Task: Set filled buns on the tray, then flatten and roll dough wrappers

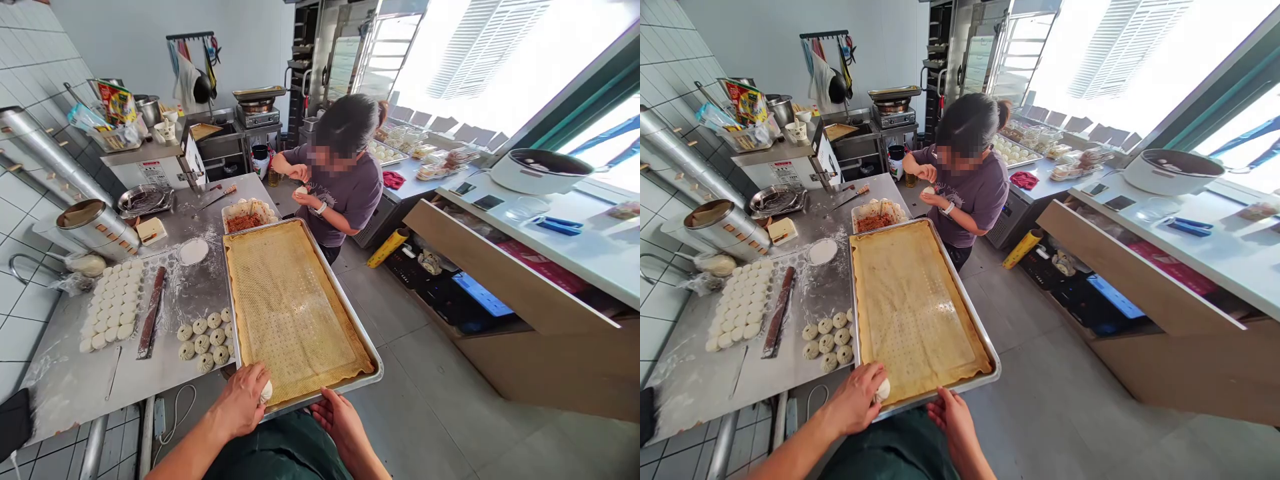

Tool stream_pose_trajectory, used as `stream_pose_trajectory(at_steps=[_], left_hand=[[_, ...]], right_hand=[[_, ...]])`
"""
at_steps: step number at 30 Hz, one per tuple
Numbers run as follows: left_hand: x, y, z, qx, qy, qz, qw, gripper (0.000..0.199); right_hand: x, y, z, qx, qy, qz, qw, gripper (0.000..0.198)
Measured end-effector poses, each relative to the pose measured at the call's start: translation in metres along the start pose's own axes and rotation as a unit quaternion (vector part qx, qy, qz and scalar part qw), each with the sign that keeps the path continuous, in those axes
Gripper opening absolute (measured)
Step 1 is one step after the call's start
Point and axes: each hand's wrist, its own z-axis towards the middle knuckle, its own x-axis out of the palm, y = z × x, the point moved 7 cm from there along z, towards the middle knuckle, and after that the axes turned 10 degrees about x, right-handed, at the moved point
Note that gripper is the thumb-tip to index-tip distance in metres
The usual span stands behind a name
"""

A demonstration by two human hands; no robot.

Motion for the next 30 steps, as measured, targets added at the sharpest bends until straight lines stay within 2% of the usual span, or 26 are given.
stream_pose_trajectory(at_steps=[2,5,8,9,11,13,15,17,20,24,28,30], left_hand=[[-0.001,-0.006,0.002,0.033,0.017,0.004,0.999,0.065],[-0.003,-0.013,0.004,0.052,0.032,0.008,0.998,0.051],[-0.009,-0.003,-0.006,0.047,-0.004,0.008,0.999,0.057],[-0.014,0.009,-0.014,0.024,-0.045,0.003,0.999,0.056],[-0.027,0.051,-0.041,-0.082,-0.166,-0.003,0.983,0.047],[-0.030,0.103,-0.076,-0.215,-0.268,-0.001,0.939,0.039],[-0.019,0.145,-0.100,-0.289,-0.299,-0.002,0.909,0.040],[-0.001,0.171,-0.108,-0.313,-0.302,-0.012,0.900,0.047],[0.023,0.190,-0.106,-0.344,-0.318,-0.032,0.883,0.057],[0.041,0.195,-0.098,-0.372,-0.341,-0.060,0.862,0.067],[0.050,0.199,-0.101,-0.385,-0.337,-0.104,0.853,0.057],[0.052,0.203,-0.109,-0.409,-0.333,-0.133,0.839,0.049]], right_hand=[[0.000,-0.001,0.003,0.003,0.000,0.002,1.000,0.026],[0.000,-0.001,0.006,0.007,-0.008,0.006,1.000,0.025],[0.001,0.000,0.004,0.011,-0.015,0.005,1.000,0.022],[0.001,0.001,0.002,0.012,-0.016,0.004,1.000,0.022],[0.004,0.002,-0.003,0.015,-0.008,0.004,1.000,0.021],[0.007,0.004,-0.009,0.014,-0.001,0.005,1.000,0.022],[0.011,0.005,-0.014,0.014,0.002,0.001,1.000,0.023],[0.013,0.005,-0.016,0.015,-0.003,-0.005,1.000,0.024],[0.015,0.005,-0.017,0.011,-0.008,-0.012,1.000,0.025],[0.015,0.003,-0.017,0.002,-0.013,-0.015,1.000,0.030],[0.014,0.001,-0.015,0.001,-0.016,-0.014,1.000,0.030],[0.014,0.001,-0.015,0.000,-0.014,-0.016,1.000,0.029]])
